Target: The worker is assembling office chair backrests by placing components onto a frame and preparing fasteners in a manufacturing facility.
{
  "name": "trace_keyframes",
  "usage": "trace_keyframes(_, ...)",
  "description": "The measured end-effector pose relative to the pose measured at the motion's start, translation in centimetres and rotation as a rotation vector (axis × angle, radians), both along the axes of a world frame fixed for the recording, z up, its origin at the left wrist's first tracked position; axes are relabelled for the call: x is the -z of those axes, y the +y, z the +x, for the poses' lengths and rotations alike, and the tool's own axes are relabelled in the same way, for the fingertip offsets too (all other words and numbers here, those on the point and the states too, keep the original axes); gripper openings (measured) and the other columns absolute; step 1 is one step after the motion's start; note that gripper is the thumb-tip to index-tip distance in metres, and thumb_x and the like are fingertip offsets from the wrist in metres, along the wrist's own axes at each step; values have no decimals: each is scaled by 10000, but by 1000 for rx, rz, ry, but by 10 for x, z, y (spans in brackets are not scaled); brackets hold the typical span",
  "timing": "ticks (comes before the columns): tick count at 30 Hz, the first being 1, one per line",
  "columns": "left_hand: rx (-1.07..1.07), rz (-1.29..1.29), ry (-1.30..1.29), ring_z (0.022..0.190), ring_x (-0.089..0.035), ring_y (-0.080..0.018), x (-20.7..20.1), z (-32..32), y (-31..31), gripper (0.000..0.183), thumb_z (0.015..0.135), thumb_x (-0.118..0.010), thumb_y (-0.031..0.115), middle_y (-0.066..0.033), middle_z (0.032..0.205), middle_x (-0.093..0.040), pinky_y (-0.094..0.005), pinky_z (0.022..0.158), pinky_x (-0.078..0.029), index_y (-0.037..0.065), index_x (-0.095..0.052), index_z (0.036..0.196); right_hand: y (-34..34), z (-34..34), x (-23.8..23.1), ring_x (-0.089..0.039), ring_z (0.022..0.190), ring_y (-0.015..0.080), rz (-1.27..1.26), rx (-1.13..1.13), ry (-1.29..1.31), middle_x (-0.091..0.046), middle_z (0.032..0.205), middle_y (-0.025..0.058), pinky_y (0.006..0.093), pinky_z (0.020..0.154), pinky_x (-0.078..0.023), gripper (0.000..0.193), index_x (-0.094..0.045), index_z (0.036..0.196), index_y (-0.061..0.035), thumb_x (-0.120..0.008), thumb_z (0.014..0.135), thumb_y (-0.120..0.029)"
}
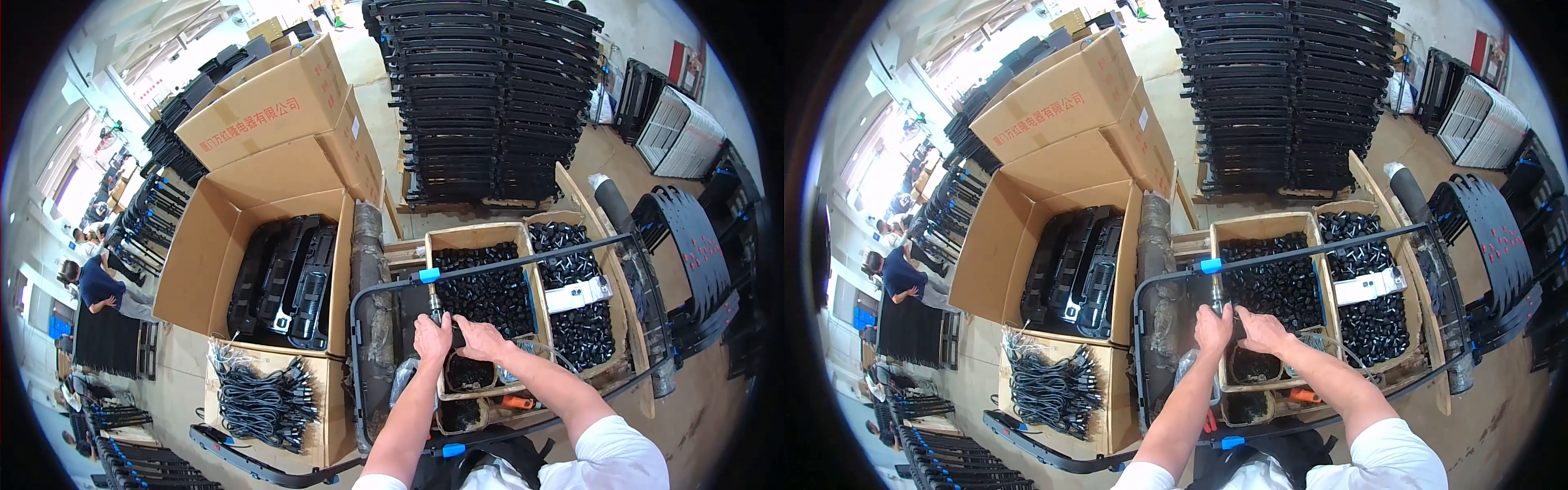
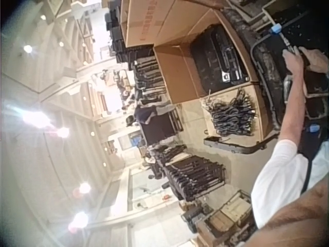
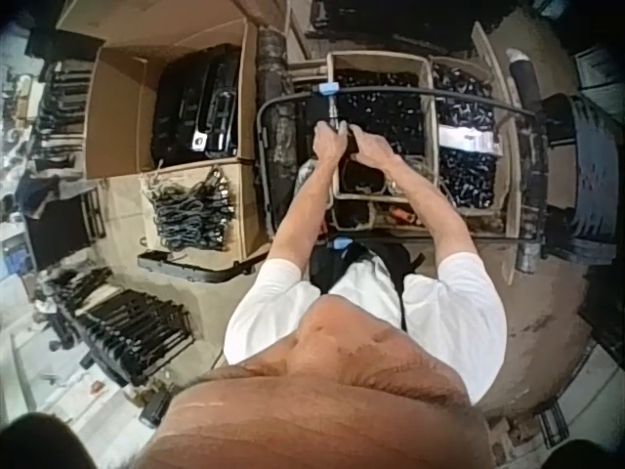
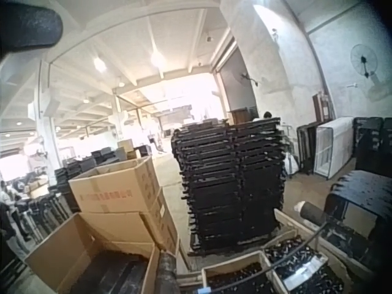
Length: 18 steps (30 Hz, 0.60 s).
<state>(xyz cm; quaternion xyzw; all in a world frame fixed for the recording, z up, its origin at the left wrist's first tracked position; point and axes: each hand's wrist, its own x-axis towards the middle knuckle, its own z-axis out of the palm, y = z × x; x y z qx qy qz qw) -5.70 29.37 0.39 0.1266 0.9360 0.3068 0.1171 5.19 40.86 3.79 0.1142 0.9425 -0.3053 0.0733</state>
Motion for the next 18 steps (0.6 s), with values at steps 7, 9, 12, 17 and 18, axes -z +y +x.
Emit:
trace_keyframes(7, -14, 0, -16, 1092, -682, -465, -8, -5, 2, 612, 930, -713, 553, -273, 1168, -671, -564, 927, -549, -12, -585, 1127, 3, -4, -1, -695, 1099, 478, -12, 6, 3, -685, 1226, 340, 524, 945, -571, 873, -382, 1460, 53, -835, 800, -295)
trace_keyframes(9, -20, 9, -17, 1095, -683, -466, -7, -6, 2, 610, 929, -714, 552, -267, 1175, -673, -567, 927, -550, -10, -589, 1130, 4, -6, -1, -694, 1103, 478, -14, 3, -6, -684, 1229, 341, 524, 945, -571, 876, -379, 1463, 51, -834, 800, -296)
trace_keyframes(12, -10, 2, -9, 1094, -685, -465, -7, -6, 5, 610, 930, -713, 553, -262, 1177, -675, -570, 927, -549, -11, -593, 1129, 6, -6, -2, -696, 1096, 480, -14, 7, 11, -684, 1232, 340, 526, 943, -572, 887, -370, 1470, 51, -833, 798, -297)
trace_keyframes(17, 1, -13, -7, 1091, -688, -466, -6, -10, 10, 616, 933, -709, 556, -268, 1173, -674, -568, 925, -554, -16, -596, 1130, 9, -8, 0, -701, 1076, 485, 17, 6, 30, -684, 1228, 343, 525, 932, -575, 930, -336, 1502, 52, -832, 795, -296)
trace_keyframes(18, 3, -20, -2, 1082, -692, -465, -5, -11, 11, 620, 933, -707, 558, -269, 1171, -675, -568, 921, -557, -19, -597, 1131, 11, -9, 1, -701, 1076, 485, 19, 4, 31, -684, 1228, 343, 525, 932, -575, 930, -336, 1502, 52, -832, 795, -296)
